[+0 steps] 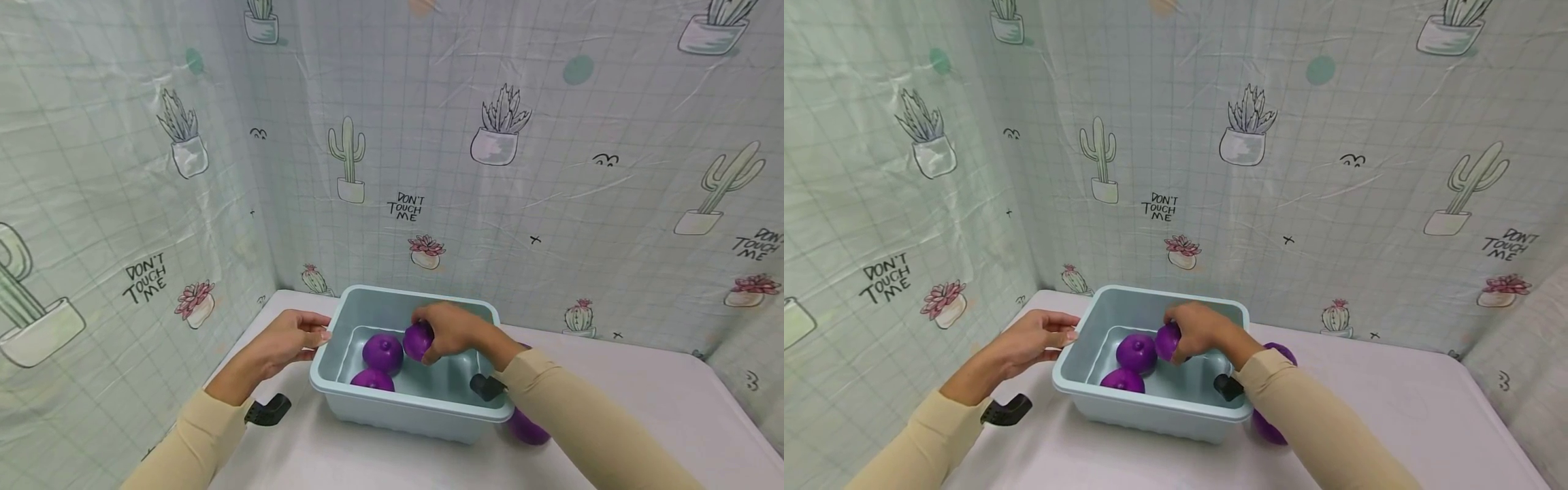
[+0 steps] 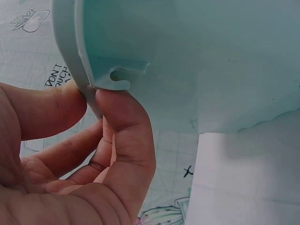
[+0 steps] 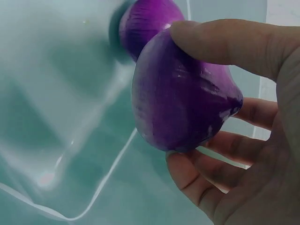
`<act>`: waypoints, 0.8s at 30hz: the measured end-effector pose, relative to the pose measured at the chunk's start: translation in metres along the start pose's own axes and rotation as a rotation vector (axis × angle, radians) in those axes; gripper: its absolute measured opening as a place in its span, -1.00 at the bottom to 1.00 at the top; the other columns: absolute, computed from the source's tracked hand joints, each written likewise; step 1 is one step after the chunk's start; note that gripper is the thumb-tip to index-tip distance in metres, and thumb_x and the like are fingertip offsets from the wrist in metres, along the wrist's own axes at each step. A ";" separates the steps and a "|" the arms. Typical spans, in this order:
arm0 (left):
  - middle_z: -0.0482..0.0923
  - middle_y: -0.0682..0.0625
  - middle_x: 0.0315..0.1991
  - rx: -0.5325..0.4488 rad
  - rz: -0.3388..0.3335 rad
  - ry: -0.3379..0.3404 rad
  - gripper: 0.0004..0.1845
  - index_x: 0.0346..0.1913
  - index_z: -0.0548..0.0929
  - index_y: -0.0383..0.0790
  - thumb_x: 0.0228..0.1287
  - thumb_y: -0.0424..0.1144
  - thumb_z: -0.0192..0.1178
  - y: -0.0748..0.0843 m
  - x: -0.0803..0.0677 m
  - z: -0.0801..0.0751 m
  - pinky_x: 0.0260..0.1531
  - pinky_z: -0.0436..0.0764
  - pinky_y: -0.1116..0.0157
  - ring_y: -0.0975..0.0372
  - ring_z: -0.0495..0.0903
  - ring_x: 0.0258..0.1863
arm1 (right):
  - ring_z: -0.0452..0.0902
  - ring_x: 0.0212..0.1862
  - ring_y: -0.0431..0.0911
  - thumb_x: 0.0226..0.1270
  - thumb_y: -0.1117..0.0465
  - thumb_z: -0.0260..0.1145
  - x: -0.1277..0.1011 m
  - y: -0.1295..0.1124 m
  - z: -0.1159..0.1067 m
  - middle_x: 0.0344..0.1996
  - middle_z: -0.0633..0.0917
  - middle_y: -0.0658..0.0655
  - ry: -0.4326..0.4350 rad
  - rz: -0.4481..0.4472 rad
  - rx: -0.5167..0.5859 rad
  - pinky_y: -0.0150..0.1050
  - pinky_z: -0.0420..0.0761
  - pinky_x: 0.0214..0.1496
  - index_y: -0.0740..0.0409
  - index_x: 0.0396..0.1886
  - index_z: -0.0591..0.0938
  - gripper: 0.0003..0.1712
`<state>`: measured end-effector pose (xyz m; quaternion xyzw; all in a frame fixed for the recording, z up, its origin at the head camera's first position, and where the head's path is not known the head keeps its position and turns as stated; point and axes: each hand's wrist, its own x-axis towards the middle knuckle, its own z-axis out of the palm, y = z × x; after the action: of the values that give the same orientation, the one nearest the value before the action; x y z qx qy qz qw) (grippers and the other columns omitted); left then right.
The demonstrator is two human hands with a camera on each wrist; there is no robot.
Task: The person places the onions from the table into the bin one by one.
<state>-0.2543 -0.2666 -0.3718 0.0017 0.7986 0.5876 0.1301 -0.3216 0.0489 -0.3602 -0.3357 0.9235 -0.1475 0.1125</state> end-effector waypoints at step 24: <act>0.64 -0.14 -0.06 -0.005 -0.011 0.010 -0.56 0.33 0.52 -0.49 0.47 -0.38 0.23 0.000 0.002 0.001 -0.12 0.72 0.26 0.19 0.66 -0.13 | 0.61 0.14 0.07 0.02 0.10 0.67 -0.001 -0.003 0.006 0.10 0.70 0.20 -0.046 0.053 -0.036 0.06 0.63 0.25 0.18 0.26 0.59 -0.22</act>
<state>-0.2557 -0.2655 -0.3725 -0.0061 0.7977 0.5890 0.1292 -0.3172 0.0462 -0.3644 -0.3164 0.9317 -0.1201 0.1317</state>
